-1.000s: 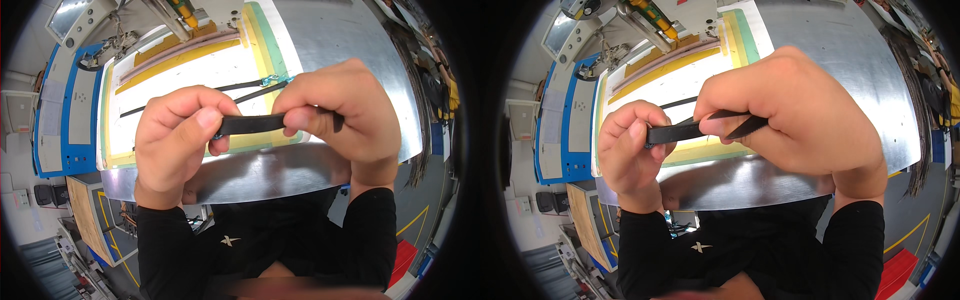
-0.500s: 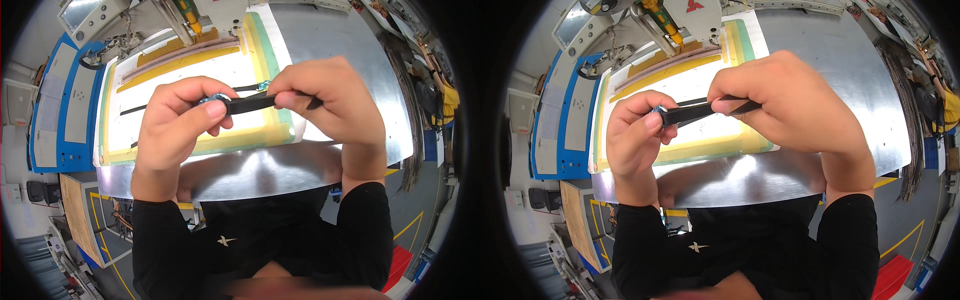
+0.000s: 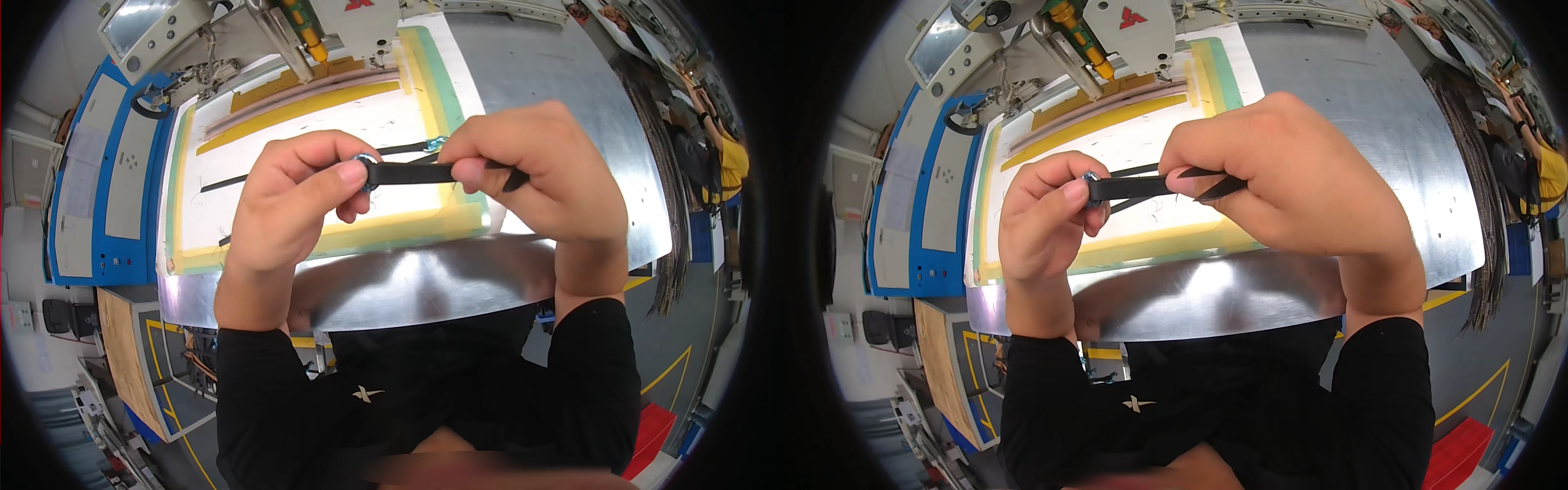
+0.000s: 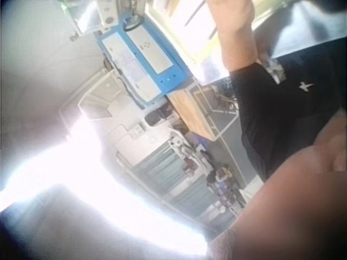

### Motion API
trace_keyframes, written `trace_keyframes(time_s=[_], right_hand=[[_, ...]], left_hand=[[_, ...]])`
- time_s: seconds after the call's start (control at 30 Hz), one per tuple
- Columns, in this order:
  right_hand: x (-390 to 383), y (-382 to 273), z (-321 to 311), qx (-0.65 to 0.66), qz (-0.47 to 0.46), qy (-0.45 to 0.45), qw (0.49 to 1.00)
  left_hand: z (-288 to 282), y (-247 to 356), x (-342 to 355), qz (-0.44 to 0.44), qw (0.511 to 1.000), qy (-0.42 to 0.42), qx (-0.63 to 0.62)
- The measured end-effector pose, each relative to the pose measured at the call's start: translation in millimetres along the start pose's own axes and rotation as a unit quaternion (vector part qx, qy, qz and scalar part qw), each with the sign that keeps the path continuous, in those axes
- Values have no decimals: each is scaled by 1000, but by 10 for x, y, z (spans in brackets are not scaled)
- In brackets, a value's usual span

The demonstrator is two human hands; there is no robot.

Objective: Operating a programmable sewing machine to attach clips and finish leather straps.

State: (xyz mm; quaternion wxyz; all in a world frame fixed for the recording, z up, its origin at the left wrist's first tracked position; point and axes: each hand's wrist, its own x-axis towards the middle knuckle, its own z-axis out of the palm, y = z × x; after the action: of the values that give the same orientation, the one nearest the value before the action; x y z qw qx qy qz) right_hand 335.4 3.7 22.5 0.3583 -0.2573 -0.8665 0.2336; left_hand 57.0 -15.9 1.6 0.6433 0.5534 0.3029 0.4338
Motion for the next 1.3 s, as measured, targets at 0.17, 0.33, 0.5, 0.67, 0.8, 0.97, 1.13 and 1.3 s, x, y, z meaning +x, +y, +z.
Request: trace_keyframes(time_s=[0.17, 0.33, 0.5, 0.67, 0.8, 0.97, 1.13, 1.3], right_hand=[[97, -11, 127, -24, -4, 3, 1000], [178, 93, 209, -216, -38, 128, 967], [128, 54, 353, -243, 13, 57, 968], [70, 482, 623, -212, 133, -182, 951], [-192, 1011, 778, -226, 214, -185, 932], [-520, 1230, 571, -123, 262, -162, 943], [-491, 1217, 530, -115, 253, -177, 944], [-232, 1395, 682, -237, 141, 33, 961]], left_hand=[[-107, 36, -29, -5, 1000, -17, 3], [-138, -103, 71, 12, 994, 77, 77], [-419, -138, 271, 62, 983, 145, 91], [-644, -121, 308, 48, 983, 138, 115], [-894, -249, 416, 38, 979, 140, 140], [-1217, -598, 705, -88, 974, 157, 136], [-1272, -886, 1020, -148, 960, 92, 219], [-1134, -1076, 1200, -159, 957, 11, 242]])
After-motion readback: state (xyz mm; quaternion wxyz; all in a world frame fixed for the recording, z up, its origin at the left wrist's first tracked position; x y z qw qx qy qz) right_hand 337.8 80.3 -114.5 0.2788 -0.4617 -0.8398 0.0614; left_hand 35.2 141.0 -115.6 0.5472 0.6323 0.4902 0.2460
